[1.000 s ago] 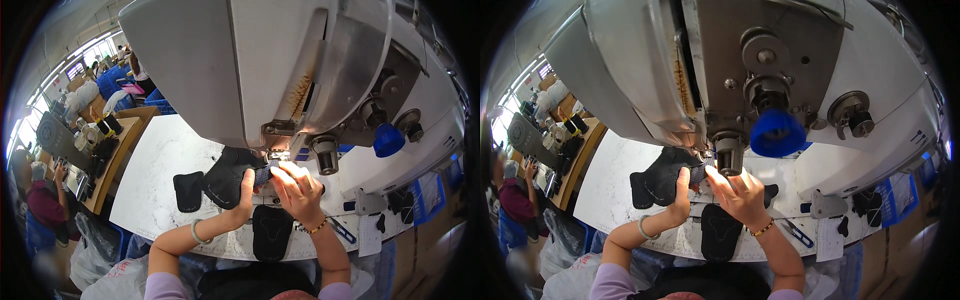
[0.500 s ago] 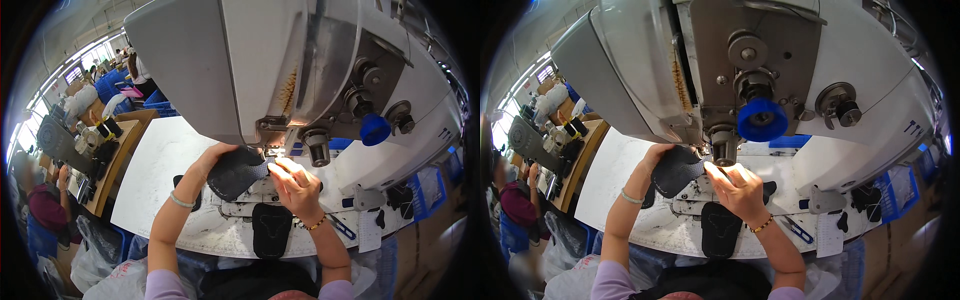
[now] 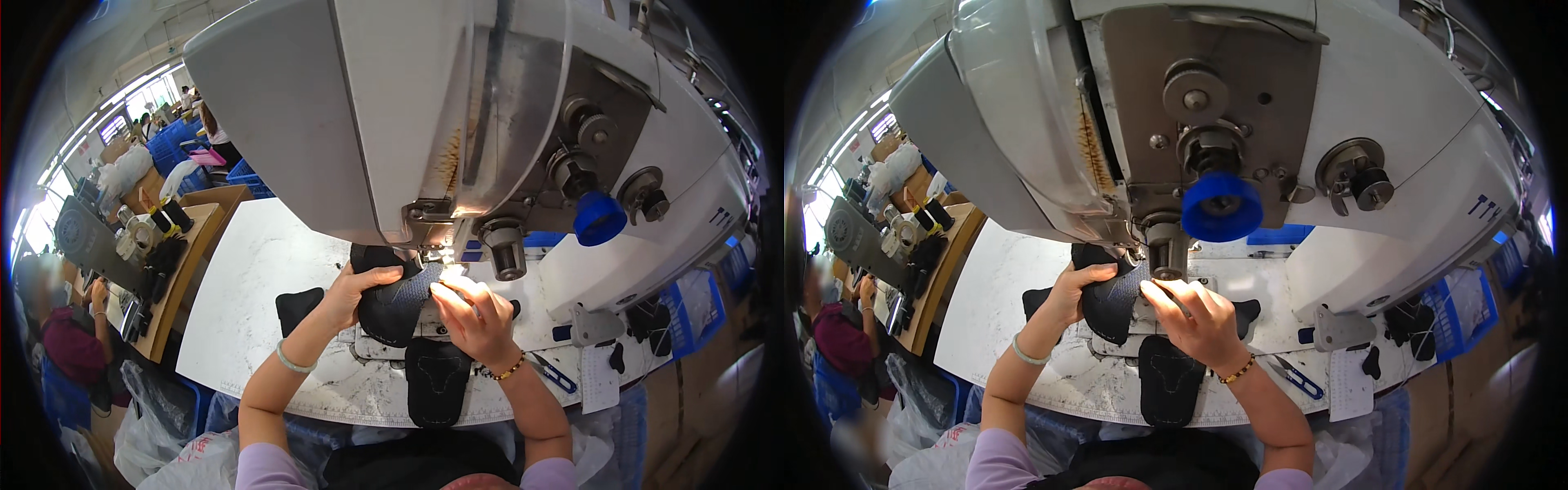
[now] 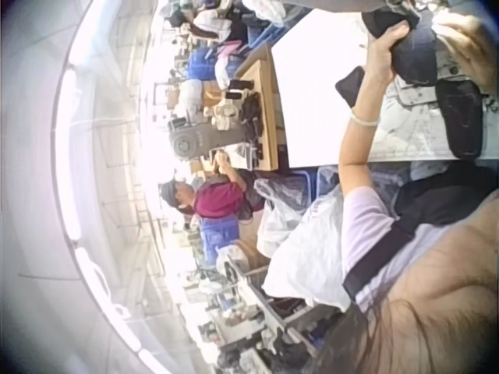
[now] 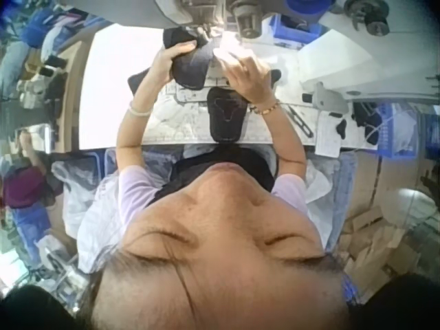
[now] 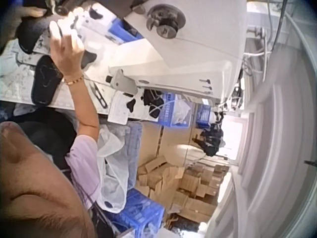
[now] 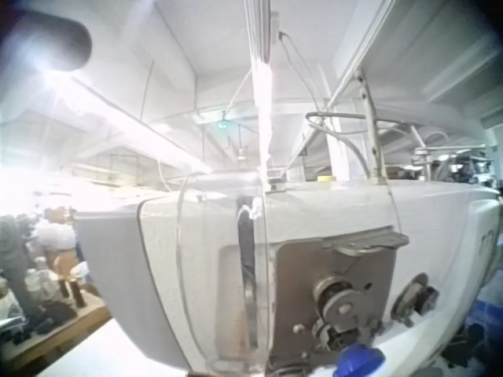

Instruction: The person operates an industrial sewing machine to stitch black fabric pieces, likely shoe components. They guide the material under the needle, align edges, and periodically trim excess thread with scissors. The process involves repetitive handling of individual items, turning them over, and feeding them through the machine.

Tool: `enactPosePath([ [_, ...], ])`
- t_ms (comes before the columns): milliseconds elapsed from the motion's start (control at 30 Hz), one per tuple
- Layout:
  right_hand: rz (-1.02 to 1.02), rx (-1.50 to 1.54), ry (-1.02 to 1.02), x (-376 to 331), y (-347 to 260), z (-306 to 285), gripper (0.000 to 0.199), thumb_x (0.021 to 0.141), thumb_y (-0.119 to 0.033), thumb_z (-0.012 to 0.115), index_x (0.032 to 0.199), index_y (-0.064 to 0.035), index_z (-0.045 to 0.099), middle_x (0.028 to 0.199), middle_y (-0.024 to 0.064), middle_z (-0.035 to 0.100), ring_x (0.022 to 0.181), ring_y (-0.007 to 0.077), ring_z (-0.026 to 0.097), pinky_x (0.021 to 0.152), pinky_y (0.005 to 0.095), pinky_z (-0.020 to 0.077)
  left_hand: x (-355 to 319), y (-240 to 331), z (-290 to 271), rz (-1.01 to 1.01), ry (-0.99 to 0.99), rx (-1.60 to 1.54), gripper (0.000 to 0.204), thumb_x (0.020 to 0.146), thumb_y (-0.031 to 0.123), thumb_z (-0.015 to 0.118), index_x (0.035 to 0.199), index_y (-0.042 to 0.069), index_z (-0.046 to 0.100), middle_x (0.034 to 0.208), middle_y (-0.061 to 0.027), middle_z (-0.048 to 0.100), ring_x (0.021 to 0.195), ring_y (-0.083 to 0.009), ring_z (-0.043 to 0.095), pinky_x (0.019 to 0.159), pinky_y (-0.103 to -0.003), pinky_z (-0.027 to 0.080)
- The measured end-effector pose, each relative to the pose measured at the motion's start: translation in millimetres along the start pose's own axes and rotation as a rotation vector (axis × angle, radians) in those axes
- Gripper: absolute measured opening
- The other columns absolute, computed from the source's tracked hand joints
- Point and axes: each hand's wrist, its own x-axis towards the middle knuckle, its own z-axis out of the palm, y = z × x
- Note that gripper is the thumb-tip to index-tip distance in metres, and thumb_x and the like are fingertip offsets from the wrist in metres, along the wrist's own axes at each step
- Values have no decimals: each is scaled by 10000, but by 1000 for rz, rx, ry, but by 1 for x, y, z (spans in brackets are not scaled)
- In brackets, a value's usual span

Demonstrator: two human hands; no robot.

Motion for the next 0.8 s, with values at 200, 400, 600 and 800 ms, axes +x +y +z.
enactPosePath([
  [200, -19, -26, 8, -2, -2, 1, 383, 711, -61, 706, 1076, -160, 645, 1016, 2, 582, 700, 126, 584, 556, 241, 503, -11, -8, 15, 68, 93, -46, 251, 824, 64, 646, 1059, 7, 579, 966, -72, 621, 865, -139, 628, 778, -274, 536],
  [400, -39, -46, -48, 0, -4, -3, 351, 698, -77, 692, 1037, -168, 676, 1040, -34, 592, 666, 91, 553, 542, 218, 485, -21, -11, 26, 92, 120, -44, 243, 832, 99, 649, 1049, 16, 576, 961, -59, 618, 875, -134, 622, 785, -280, 528],
  [600, -17, -25, -54, -1, -7, -3, 360, 688, -63, 676, 1035, -159, 683, 1046, -38, 602, 674, 91, 553, 554, 218, 486, -21, -20, 22, 24, 137, -169, 210, 874, 157, 588, 1038, 26, 583, 975, -67, 629, 868, -142, 631, 778, -296, 530],
  [800, -15, 19, -37, -5, -1, -2, 420, 625, -39, 658, 1031, -141, 684, 1061, -27, 618, 702, 114, 566, 570, 237, 493, -23, -30, 27, 40, 163, -226, 194, 880, 159, 574, 1028, 33, 585, 967, -67, 634, 874, -147, 633, 773, -300, 527],
])
